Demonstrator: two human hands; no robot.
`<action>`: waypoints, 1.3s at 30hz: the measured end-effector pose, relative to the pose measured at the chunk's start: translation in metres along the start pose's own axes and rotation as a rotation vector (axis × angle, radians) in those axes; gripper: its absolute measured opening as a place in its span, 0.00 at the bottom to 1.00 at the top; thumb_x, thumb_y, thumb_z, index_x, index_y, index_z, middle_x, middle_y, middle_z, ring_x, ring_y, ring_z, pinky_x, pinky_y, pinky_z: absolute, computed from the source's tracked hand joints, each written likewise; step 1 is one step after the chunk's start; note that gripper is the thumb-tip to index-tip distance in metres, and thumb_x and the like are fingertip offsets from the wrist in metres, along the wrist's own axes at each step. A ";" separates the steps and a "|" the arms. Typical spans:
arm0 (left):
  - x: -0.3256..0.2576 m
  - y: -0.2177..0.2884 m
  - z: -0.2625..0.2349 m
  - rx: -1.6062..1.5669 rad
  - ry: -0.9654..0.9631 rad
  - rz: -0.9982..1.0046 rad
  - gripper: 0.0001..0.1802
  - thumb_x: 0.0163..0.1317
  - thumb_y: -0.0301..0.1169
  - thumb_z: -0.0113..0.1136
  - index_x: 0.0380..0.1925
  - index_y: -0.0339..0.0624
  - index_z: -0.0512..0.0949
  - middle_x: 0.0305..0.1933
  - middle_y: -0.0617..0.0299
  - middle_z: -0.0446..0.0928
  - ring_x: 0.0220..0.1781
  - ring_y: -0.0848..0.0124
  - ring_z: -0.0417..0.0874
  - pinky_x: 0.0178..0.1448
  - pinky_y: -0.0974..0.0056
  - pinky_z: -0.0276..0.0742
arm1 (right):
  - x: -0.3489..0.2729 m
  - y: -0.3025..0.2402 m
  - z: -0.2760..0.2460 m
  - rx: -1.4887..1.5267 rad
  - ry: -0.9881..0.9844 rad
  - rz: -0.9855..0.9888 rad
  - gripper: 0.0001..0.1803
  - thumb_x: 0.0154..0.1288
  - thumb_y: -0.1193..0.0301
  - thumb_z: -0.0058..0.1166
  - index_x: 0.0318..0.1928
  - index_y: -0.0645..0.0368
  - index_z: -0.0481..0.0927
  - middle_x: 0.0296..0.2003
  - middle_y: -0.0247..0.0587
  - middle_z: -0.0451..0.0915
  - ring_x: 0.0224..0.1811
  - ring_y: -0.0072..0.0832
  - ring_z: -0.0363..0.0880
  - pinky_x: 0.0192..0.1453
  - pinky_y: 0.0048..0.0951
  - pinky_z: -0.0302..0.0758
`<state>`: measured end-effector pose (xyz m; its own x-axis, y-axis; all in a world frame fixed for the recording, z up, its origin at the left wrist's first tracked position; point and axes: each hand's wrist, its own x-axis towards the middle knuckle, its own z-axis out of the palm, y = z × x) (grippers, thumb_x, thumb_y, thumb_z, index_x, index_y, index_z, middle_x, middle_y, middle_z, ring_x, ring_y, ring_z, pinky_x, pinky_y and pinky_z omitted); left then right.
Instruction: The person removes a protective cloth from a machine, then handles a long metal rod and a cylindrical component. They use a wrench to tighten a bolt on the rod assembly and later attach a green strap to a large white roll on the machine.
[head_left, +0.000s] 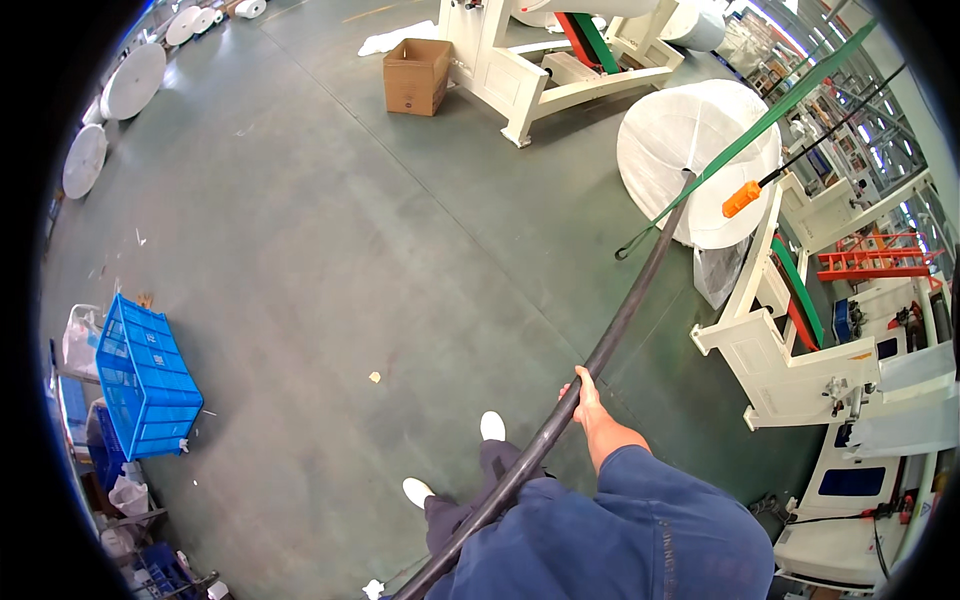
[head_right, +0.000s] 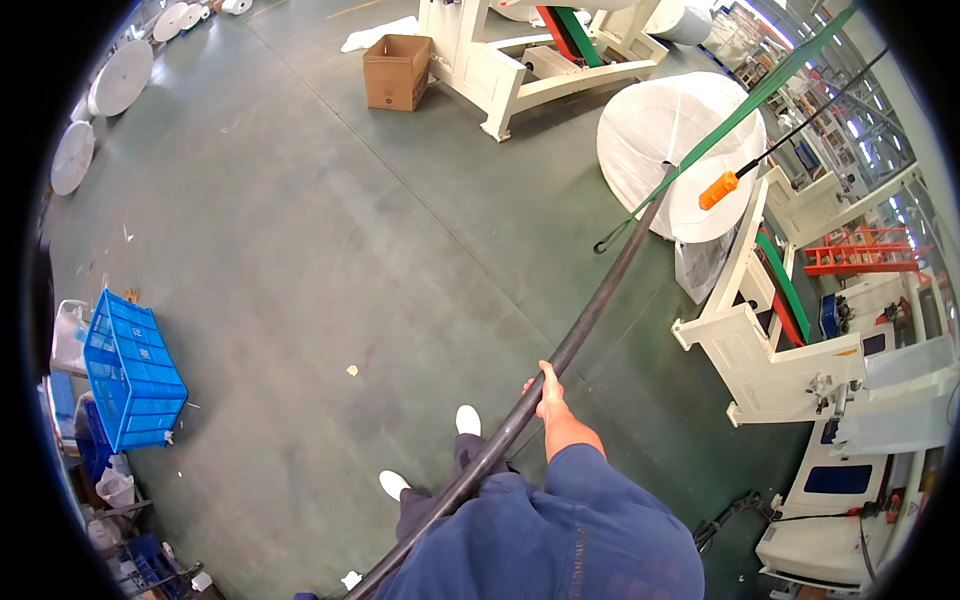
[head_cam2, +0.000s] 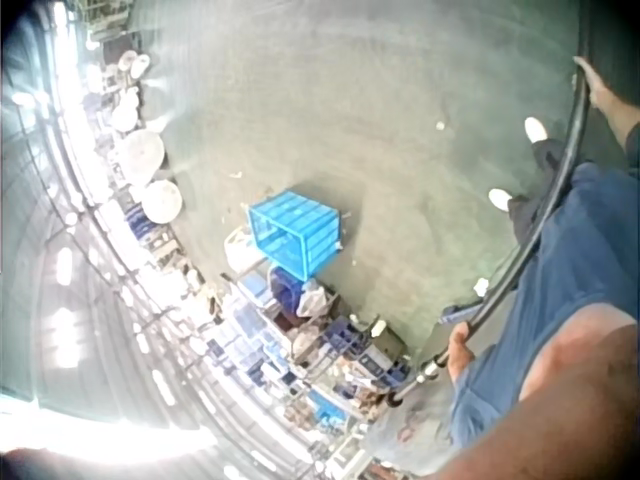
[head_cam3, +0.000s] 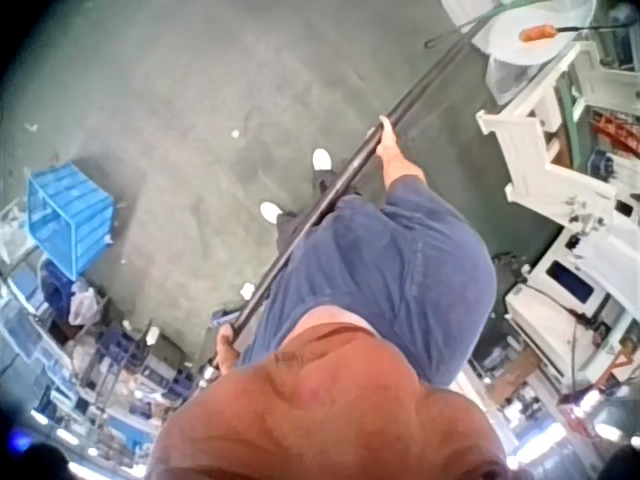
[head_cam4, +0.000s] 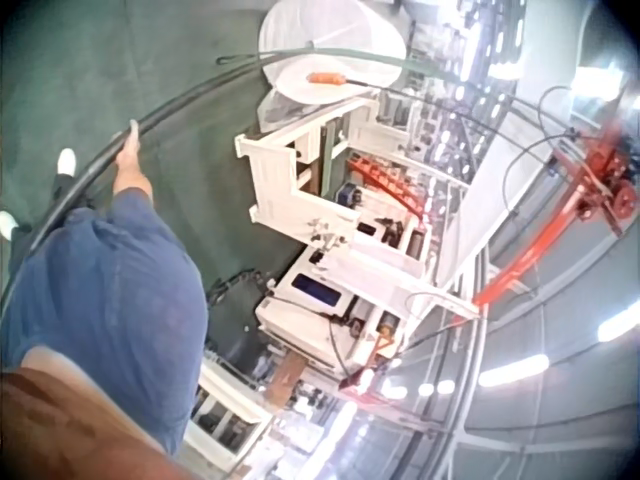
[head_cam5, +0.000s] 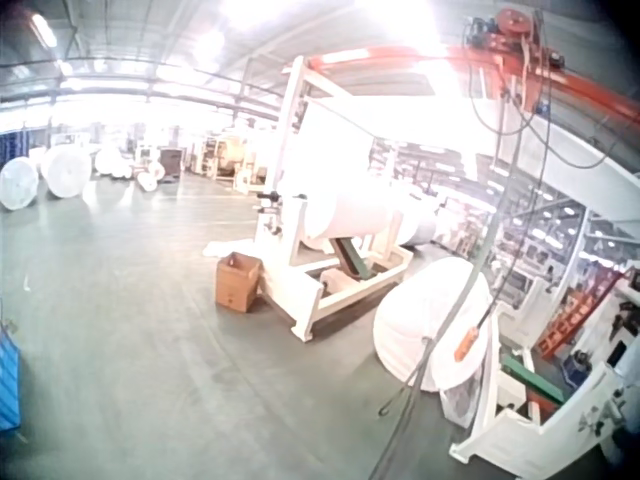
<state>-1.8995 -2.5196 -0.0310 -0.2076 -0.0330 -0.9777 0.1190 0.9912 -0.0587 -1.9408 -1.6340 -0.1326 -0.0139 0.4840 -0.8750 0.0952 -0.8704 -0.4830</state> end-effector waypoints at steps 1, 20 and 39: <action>0.001 0.000 0.001 -0.004 -0.002 -0.012 0.16 0.65 0.31 0.44 0.44 0.41 0.80 0.50 0.44 0.79 0.52 0.56 0.80 0.53 0.55 0.75 | -0.001 0.001 0.003 0.000 0.004 0.001 0.27 0.54 0.48 0.64 0.33 0.60 0.74 0.23 0.41 0.75 0.24 0.35 0.76 0.31 0.40 0.78; 0.040 0.019 0.014 -0.208 -0.117 -0.199 0.28 0.72 0.43 0.36 0.64 0.40 0.68 0.66 0.47 0.70 0.71 0.60 0.65 0.73 0.59 0.59 | 0.030 -0.039 0.022 -0.004 -0.013 0.053 0.27 0.54 0.47 0.63 0.31 0.62 0.73 0.22 0.42 0.73 0.24 0.36 0.76 0.31 0.40 0.77; 0.199 0.120 -0.137 -0.137 -0.063 -0.055 0.24 0.68 0.40 0.36 0.48 0.35 0.76 0.44 0.48 0.77 0.49 0.57 0.76 0.59 0.54 0.69 | 0.146 -0.055 0.067 0.001 -0.195 -0.069 0.40 0.59 0.38 0.56 0.55 0.61 0.66 0.34 0.50 0.78 0.36 0.40 0.79 0.45 0.42 0.78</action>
<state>-2.0594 -2.3898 -0.2051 -0.1483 -0.0914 -0.9847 -0.0252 0.9957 -0.0886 -2.0148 -1.5220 -0.2359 -0.2129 0.5162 -0.8296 0.0868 -0.8357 -0.5423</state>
